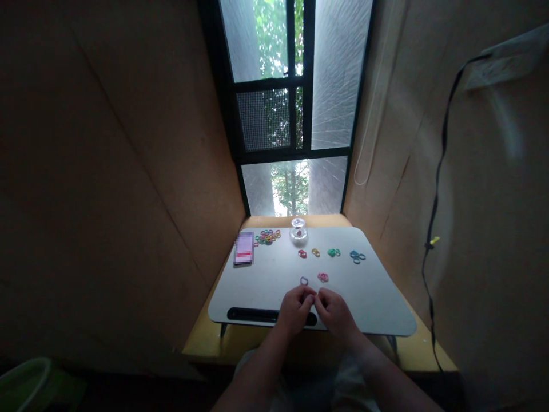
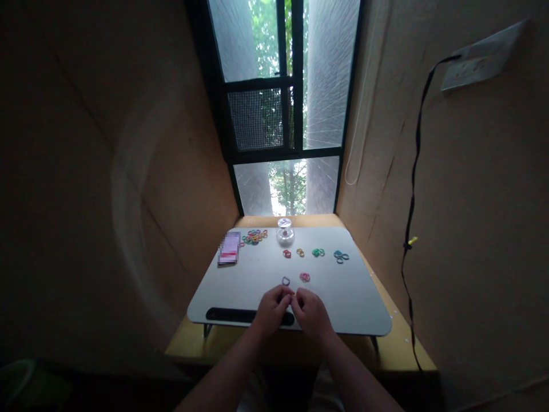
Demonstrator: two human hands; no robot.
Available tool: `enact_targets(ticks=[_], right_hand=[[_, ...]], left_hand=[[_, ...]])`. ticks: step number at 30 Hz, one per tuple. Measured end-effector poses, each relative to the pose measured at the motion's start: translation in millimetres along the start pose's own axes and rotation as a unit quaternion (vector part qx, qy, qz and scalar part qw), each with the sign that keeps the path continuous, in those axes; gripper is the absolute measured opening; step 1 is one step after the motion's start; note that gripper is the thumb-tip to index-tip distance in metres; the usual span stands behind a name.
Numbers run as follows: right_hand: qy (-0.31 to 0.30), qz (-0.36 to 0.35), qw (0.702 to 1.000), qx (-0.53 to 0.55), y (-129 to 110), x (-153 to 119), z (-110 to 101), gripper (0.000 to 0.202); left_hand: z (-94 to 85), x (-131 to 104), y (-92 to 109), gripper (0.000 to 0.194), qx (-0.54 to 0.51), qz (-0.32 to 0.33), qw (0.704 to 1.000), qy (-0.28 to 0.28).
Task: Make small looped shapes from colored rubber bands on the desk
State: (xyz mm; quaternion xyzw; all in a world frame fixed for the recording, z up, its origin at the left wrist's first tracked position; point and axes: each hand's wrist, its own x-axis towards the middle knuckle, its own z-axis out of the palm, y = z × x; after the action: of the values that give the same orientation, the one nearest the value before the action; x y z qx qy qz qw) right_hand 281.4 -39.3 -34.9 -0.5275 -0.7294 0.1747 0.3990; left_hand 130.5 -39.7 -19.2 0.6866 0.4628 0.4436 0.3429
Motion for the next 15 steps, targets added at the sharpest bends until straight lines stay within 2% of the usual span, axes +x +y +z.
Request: enact_targets(ticks=[15], right_hand=[[-0.005, -0.006, 1.0, -0.002, -1.7, -0.8, -1.4, 0.028]], left_hand=[[-1.4, -1.6, 1.5, 0.018, 0.002, -0.004, 1.0, -0.009]])
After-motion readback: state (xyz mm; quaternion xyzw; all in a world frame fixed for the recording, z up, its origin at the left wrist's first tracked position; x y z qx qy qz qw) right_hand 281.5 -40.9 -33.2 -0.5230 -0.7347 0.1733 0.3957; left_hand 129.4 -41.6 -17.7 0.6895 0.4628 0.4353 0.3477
